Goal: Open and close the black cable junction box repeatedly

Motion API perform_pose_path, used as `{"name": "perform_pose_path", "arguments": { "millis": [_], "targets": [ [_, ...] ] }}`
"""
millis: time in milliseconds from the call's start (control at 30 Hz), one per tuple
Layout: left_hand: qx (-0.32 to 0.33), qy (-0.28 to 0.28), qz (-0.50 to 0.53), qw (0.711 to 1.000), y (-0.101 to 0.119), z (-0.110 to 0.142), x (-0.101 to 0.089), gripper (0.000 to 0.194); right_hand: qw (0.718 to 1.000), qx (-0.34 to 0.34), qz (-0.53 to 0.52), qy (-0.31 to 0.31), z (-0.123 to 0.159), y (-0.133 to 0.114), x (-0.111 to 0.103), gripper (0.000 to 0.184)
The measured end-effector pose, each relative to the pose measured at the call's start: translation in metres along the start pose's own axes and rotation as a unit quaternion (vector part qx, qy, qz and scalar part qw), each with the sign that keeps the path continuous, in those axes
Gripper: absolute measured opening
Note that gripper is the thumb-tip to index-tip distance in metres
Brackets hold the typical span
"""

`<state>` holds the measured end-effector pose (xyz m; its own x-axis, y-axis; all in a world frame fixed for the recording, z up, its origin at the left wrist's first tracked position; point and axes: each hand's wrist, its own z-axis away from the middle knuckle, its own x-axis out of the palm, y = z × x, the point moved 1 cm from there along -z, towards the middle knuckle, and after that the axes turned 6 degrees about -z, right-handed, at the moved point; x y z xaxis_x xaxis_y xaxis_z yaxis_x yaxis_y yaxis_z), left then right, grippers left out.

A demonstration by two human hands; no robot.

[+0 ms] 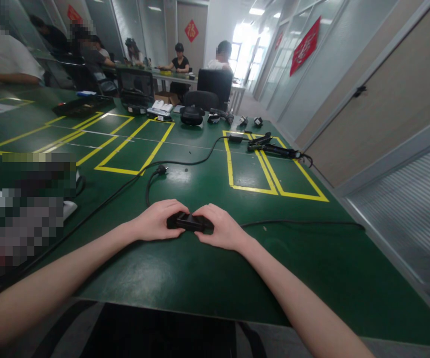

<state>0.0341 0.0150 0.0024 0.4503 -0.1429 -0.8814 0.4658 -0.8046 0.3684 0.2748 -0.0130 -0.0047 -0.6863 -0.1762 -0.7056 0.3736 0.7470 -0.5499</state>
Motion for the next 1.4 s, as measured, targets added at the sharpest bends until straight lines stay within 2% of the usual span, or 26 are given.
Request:
{"name": "perform_pose_path", "arguments": {
  "millis": [167,333,433,567,767,900,1100,1233,1400],
  "targets": [
    [0.003,-0.006,-0.042,0.999,0.004,-0.001,0.000,0.031,0.996,-0.010,0.075,-0.037,-0.002,-0.001,0.004,0.042],
    [0.011,-0.015,-0.096,0.995,0.004,0.001,0.001,0.032,0.992,-0.022,0.105,-0.068,-0.001,0.003,0.004,0.032],
    [0.030,-0.014,-0.113,0.993,0.003,0.002,0.001,0.029,0.991,-0.012,0.111,-0.071,-0.001,0.002,0.002,0.029],
    [0.053,-0.008,-0.122,0.991,0.004,0.002,-0.001,0.034,0.991,0.002,0.113,-0.077,-0.002,-0.002,0.000,0.027],
    [0.040,0.001,-0.126,0.991,0.006,0.003,-0.002,0.035,0.987,-0.020,0.150,-0.059,-0.001,-0.003,-0.001,0.027],
    [0.036,0.023,-0.108,0.993,0.007,0.003,-0.001,0.044,0.984,-0.036,0.167,-0.044,-0.001,-0.002,-0.001,0.027],
    [0.048,0.019,-0.095,0.994,0.007,0.004,0.000,0.038,0.990,-0.050,0.128,-0.024,-0.001,-0.006,-0.004,0.028],
    [0.043,0.045,-0.090,0.994,0.007,0.004,0.001,0.042,0.987,-0.063,0.151,-0.013,-0.001,-0.008,-0.005,0.025],
    [0.050,0.038,-0.099,0.993,0.009,0.004,0.001,0.032,0.985,-0.080,0.155,0.001,-0.001,-0.010,-0.005,0.027]
  ]
}}
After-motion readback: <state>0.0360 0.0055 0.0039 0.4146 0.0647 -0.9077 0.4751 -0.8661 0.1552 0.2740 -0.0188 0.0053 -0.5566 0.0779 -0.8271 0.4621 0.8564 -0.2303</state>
